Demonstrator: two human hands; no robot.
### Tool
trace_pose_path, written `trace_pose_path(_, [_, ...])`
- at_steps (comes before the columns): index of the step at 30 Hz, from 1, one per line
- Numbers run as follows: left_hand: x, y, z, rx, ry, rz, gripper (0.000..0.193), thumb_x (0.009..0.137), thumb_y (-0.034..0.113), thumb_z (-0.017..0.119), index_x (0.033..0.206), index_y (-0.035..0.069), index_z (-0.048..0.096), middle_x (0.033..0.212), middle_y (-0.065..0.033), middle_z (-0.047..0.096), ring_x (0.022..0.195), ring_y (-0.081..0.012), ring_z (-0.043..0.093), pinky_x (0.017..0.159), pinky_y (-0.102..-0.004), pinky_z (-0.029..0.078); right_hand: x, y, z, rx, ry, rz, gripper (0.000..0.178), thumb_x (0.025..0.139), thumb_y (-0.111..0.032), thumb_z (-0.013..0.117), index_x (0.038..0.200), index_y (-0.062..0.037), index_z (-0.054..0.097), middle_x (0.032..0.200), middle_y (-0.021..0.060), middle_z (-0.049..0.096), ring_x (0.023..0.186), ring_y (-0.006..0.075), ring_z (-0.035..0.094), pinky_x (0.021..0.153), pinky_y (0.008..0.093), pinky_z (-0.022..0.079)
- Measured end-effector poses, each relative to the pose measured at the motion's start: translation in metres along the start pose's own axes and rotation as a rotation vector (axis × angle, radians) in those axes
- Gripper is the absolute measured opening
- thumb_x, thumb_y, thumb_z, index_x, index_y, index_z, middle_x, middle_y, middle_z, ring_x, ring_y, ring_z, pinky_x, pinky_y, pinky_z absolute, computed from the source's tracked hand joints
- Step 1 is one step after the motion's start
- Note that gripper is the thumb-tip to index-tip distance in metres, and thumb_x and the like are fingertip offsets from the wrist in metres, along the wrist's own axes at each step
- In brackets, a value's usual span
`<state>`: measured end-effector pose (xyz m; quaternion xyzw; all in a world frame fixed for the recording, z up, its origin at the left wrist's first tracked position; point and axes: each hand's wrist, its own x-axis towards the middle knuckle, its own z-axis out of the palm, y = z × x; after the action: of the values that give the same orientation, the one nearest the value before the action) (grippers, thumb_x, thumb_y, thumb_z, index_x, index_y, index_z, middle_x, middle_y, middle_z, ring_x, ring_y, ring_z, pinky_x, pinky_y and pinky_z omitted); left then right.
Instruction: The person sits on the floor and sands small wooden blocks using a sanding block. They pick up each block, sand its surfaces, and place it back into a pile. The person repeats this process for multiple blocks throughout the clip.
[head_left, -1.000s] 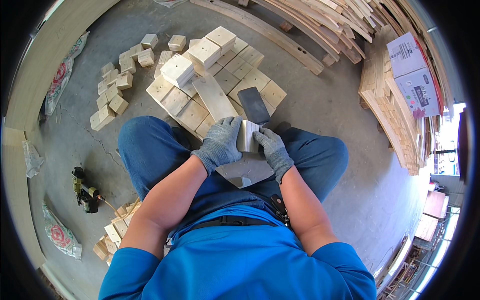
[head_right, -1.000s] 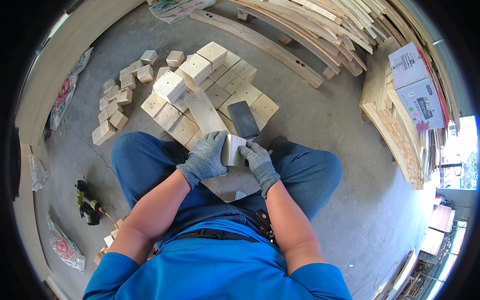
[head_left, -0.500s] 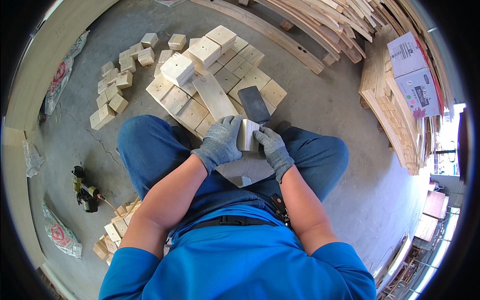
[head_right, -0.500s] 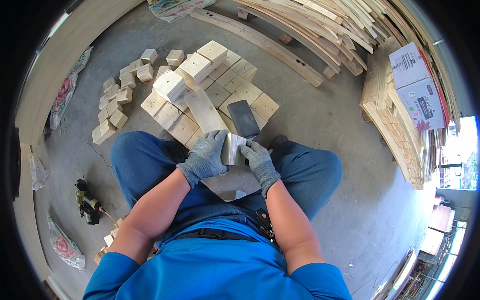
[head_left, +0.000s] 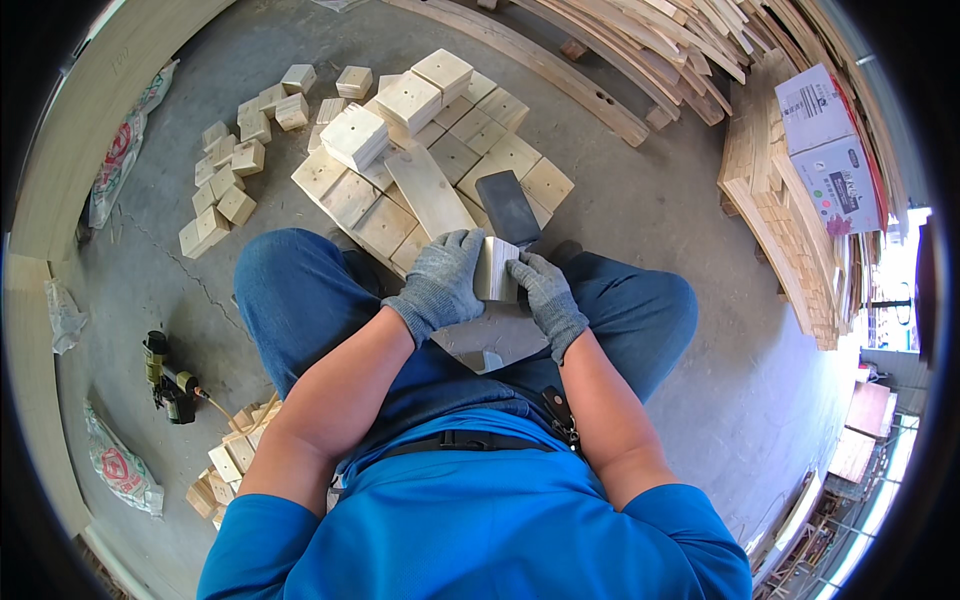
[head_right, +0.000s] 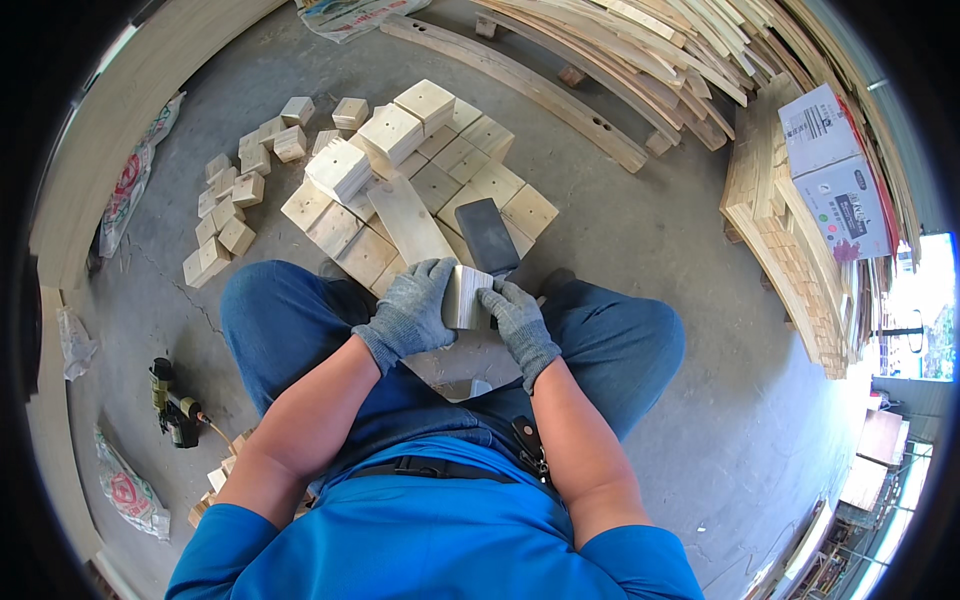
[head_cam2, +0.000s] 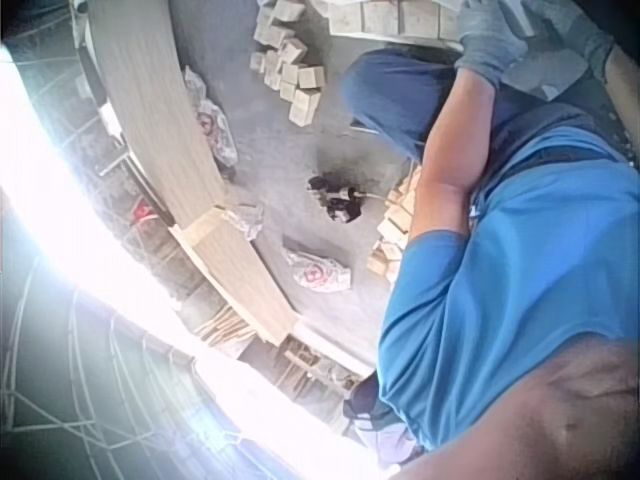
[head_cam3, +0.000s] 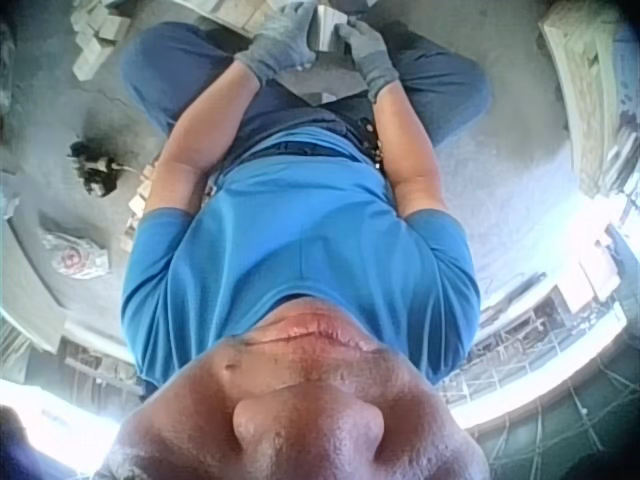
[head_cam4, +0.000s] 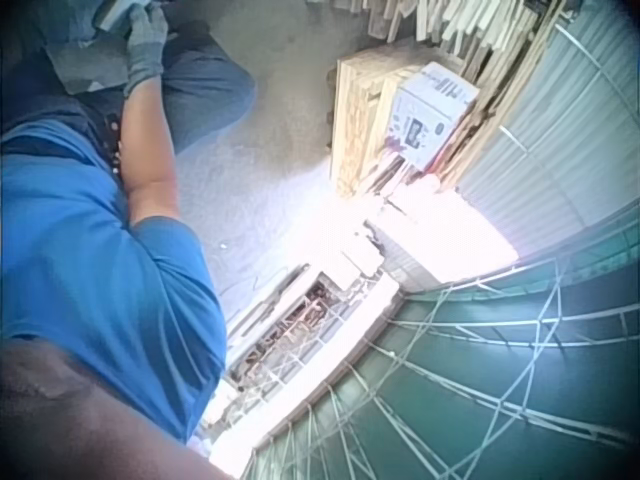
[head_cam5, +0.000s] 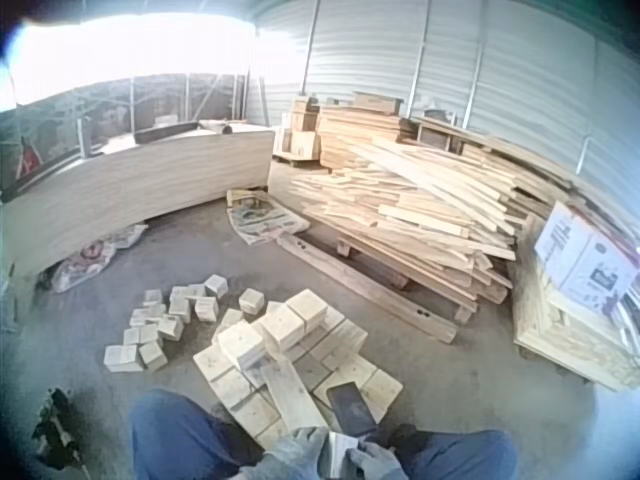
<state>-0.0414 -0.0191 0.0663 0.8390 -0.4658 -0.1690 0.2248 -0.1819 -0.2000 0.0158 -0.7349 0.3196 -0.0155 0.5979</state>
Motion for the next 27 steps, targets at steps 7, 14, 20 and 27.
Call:
trace_pose_path(7, [0.0,-0.002,0.001,-0.01,0.001,-0.002,0.106,0.061,0.033,0.09,0.152,0.0,0.046,0.143,-0.024,0.058,0.133,-0.0419,0.058,0.113,-0.0485,0.05,0.002,0.003,0.001,-0.01,-0.003,-0.011,0.044,0.103,-0.033,0.069,0.129,0.0022,0.071,0.115,0.0199,0.077,0.108,0.0306,0.073,0.094,0.0384,0.055])
trace_pose_path(14, [-0.001,-0.002,0.001,-0.014,0.005,0.004,0.106,0.061,0.033,0.09,0.152,-0.001,0.046,0.142,-0.0245,0.058,0.132,-0.0423,0.059,0.113,-0.0486,0.05,0.0,0.0,0.0,-0.027,0.0,-0.025,0.046,0.104,-0.034,0.07,0.131,0.0025,0.07,0.116,0.0193,0.077,0.107,0.0291,0.072,0.095,0.0379,0.055])
trace_pose_path(20, [-0.002,-0.003,0.001,-0.026,0.033,0.024,0.105,0.061,0.032,0.09,0.151,0.0,0.046,0.141,-0.0253,0.059,0.131,-0.0432,0.06,0.112,-0.0491,0.051,-0.002,-0.003,0.0,-0.009,0.005,-0.028,0.046,0.103,-0.033,0.071,0.132,0.0028,0.07,0.116,0.0173,0.076,0.105,0.0249,0.071,0.093,0.0358,0.055])
trace_pose_path(27, [-0.001,-0.002,0.002,-0.03,0.038,0.031,0.103,0.061,0.031,0.09,0.15,0.001,0.047,0.14,-0.0253,0.06,0.13,-0.0436,0.06,0.111,-0.0494,0.052,0.001,0.005,-0.001,0.008,-0.008,-0.052,0.046,0.103,-0.033,0.07,0.132,0.003,0.07,0.115,0.0172,0.076,0.102,0.0247,0.072,0.09,0.0353,0.056])
